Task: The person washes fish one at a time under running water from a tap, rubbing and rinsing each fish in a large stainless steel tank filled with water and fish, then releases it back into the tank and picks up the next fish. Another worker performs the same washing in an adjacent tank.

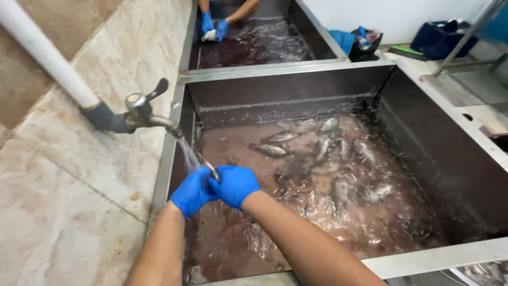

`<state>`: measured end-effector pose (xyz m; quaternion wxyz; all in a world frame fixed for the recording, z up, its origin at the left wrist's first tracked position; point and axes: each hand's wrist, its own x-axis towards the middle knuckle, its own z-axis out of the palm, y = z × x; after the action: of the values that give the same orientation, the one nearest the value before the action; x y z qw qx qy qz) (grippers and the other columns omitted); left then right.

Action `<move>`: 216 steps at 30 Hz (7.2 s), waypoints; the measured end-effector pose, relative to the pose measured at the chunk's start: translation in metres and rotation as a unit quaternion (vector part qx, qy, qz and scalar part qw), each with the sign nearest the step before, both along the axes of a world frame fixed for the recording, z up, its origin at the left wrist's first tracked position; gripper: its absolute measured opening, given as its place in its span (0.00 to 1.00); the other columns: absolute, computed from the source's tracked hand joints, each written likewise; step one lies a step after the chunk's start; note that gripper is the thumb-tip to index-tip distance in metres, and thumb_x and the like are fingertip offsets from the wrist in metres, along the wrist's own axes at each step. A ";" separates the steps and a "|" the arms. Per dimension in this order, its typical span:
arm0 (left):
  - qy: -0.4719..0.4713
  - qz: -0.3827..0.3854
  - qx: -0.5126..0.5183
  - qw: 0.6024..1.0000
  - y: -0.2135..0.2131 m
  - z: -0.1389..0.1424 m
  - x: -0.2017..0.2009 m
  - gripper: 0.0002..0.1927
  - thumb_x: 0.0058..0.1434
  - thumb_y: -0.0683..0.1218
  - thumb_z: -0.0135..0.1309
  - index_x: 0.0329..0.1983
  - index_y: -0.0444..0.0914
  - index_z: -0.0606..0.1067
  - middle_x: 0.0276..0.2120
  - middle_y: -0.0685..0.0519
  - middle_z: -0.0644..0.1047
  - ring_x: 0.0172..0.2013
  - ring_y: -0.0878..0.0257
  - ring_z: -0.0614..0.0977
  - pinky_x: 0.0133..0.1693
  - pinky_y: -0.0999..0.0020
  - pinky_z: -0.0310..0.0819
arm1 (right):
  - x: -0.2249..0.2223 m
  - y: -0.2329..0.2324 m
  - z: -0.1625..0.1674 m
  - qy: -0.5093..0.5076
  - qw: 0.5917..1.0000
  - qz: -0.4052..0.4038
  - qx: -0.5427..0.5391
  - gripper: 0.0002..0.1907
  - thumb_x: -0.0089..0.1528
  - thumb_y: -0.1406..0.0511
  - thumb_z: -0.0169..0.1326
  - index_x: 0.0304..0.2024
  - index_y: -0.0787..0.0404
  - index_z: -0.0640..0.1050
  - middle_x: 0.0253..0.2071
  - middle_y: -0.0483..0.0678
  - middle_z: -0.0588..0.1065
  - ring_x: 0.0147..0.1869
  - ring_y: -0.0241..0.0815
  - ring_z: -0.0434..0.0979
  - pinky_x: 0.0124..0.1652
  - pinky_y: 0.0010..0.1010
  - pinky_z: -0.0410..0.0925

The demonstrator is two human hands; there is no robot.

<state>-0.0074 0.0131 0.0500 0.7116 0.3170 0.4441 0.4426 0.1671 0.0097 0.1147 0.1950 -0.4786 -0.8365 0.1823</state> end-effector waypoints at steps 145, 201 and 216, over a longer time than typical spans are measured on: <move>0.581 0.184 0.205 0.766 -0.002 0.012 0.020 0.21 0.68 0.59 0.37 0.47 0.39 0.72 0.38 0.31 0.78 0.42 0.30 0.78 0.41 0.37 0.71 | -0.006 0.050 -0.080 0.334 0.896 0.185 -0.226 0.14 0.62 0.65 0.48 0.41 0.66 0.82 0.41 0.55 0.83 0.45 0.44 0.82 0.51 0.36 0.73; 0.323 -0.108 0.012 0.940 -0.032 0.029 0.011 0.17 0.61 0.47 0.46 0.55 0.46 0.70 0.22 0.53 0.70 0.17 0.64 0.68 0.17 0.66 0.60 | 0.023 0.018 0.001 -0.138 0.962 0.237 -0.006 0.15 0.62 0.54 0.50 0.36 0.55 0.82 0.38 0.58 0.80 0.42 0.62 0.79 0.44 0.51 0.71; 0.137 0.070 0.017 0.988 0.012 -0.045 0.003 0.25 0.66 0.61 0.35 0.21 0.42 0.68 0.15 0.49 0.70 0.12 0.60 0.66 0.15 0.63 0.57 | 0.007 0.011 0.009 -0.082 0.965 0.206 0.141 0.09 0.56 0.59 0.54 0.24 0.53 0.80 0.27 0.56 0.78 0.30 0.59 0.78 0.39 0.49 0.71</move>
<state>-0.0048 0.0247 0.0054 0.6054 0.3550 0.5508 0.4517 0.1739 0.0208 0.1241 0.1493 -0.2772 -0.9473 0.0592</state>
